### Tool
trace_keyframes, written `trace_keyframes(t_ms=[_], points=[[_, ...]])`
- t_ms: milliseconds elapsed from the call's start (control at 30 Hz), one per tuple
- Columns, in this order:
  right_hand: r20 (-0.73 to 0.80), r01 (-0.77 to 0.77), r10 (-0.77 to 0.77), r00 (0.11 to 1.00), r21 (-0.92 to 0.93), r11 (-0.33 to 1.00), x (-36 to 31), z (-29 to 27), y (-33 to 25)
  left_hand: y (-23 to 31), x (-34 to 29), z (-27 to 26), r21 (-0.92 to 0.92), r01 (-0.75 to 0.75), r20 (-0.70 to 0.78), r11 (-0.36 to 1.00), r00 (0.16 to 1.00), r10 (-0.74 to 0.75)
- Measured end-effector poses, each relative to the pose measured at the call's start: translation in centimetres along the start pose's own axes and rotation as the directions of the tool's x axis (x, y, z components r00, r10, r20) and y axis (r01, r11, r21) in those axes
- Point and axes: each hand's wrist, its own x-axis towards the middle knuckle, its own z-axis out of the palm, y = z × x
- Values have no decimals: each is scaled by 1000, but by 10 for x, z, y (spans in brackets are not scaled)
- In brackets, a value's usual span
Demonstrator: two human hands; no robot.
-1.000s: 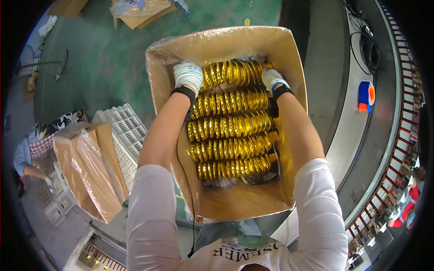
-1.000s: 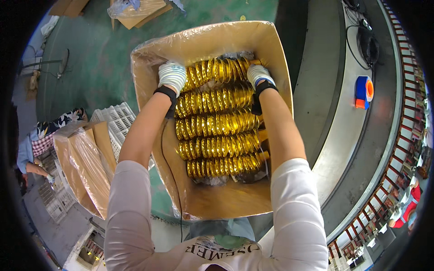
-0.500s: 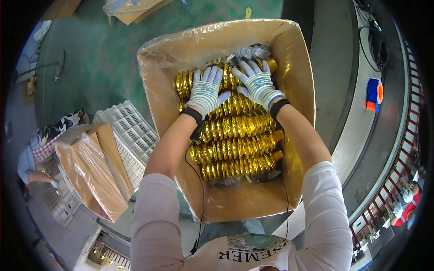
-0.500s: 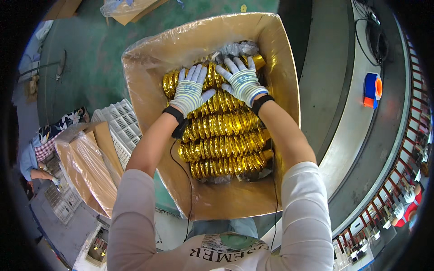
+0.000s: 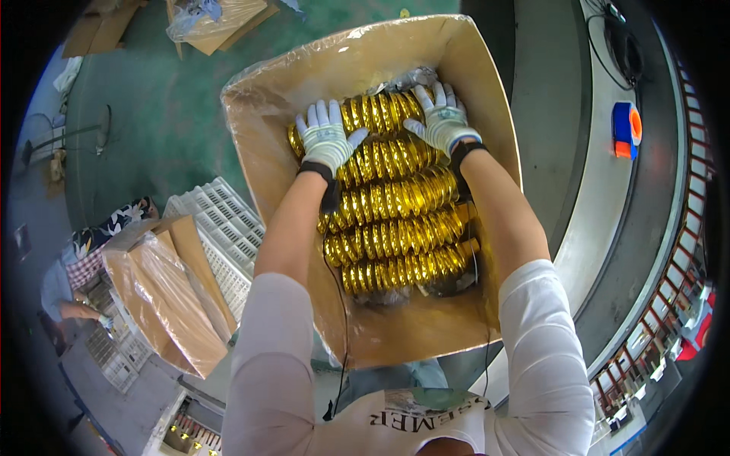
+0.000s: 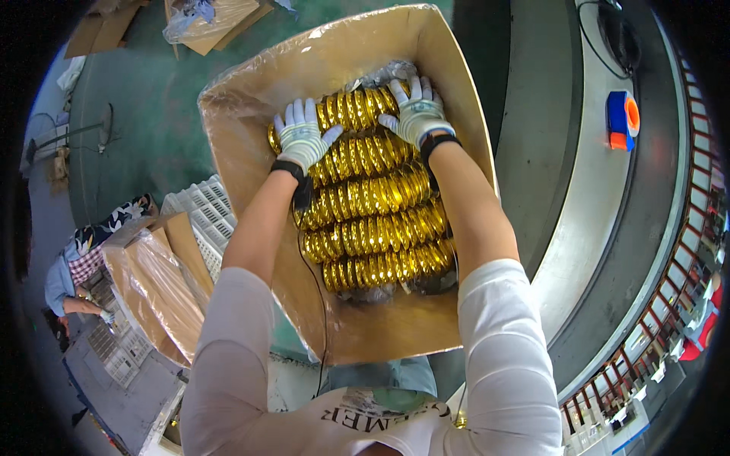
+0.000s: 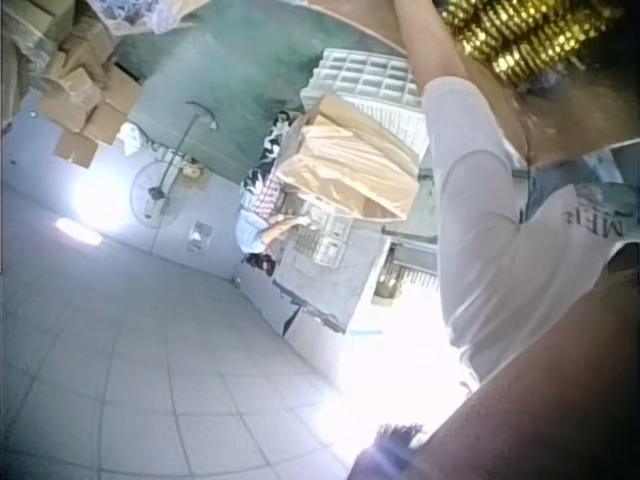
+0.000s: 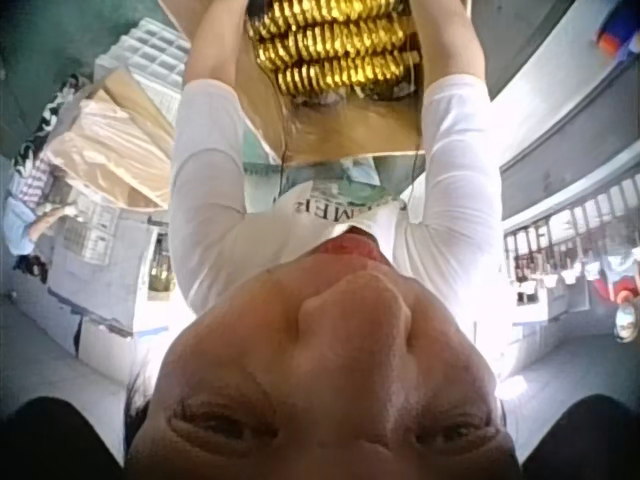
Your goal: Packing gold-colored plastic objects from a conveyor belt into a cardboard box.
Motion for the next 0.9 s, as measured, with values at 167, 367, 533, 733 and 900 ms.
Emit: trace_keyframes(t_ms=[167,367,533,733,900], points=[[172,-70,50,984,111,991,-38,-37,-21,-9,7,9,-158,-31,96,987,994,46],[-235,273,-158,959,624,732,-236,-49,-3,47,-62,-27,-355,-93,88,930,987,132],[-157,31,187,970,839,544,-435,-126,6,64,-162,-66,-766,71,309,639,912,269],[145,-341,939,311,940,-32,-684,-89,25,180,-218,-147,-777,-238,114,582,857,502],[320,-366,942,-96,869,-333,-864,6,-45,295,-277,-203,-905,-207,146,372,671,727]])
